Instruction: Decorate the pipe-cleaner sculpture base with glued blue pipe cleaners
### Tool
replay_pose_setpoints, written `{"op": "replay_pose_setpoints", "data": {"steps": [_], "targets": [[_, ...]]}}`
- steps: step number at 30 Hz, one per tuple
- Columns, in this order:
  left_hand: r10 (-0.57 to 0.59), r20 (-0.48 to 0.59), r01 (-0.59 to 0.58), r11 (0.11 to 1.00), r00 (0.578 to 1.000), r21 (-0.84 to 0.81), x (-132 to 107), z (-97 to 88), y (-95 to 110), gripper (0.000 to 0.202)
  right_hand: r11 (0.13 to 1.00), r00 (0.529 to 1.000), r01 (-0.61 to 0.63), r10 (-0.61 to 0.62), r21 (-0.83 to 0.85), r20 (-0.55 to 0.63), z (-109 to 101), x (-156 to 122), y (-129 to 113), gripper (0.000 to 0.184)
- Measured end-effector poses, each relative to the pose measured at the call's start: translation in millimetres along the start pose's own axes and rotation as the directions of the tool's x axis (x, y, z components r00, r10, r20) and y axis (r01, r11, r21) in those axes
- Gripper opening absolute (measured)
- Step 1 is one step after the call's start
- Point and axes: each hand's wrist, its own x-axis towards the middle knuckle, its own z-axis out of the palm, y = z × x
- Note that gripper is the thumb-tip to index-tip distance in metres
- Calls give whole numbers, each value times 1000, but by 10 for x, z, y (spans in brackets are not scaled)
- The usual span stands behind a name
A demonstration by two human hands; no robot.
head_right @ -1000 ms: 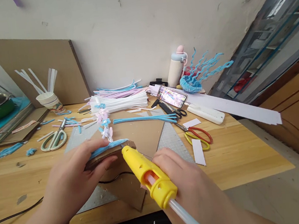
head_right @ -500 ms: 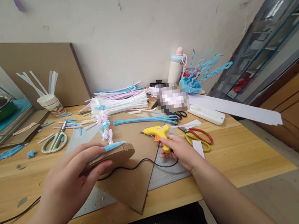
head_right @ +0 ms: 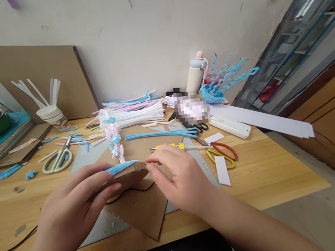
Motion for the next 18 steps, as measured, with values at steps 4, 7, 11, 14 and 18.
{"op": "replay_pose_setpoints", "data": {"steps": [4, 7, 11, 14, 18], "targets": [[30, -7, -30, 999, 1000, 23, -27, 6, -9, 13, 976, 980, 199, -199, 84, -9, 132, 91, -40, 23], [48, -7, -48, 998, 999, 45, -50, 3, 0, 12, 959, 967, 252, -253, 129, -13, 224, 89, -5, 25], [87, -12, -86, 993, 996, 81, -92, -1, 29, 14, 935, 949, 314, -315, 167, -23, 278, 45, 46, 27], [91, 3, -91, 993, 996, 76, -129, -3, 40, 15, 921, 934, 353, -356, 163, -11, 277, 24, 71, 26], [117, 3, -117, 992, 993, 55, -168, -16, 32, 13, 918, 925, 372, -379, 135, 33, 256, 15, 83, 25]]}}
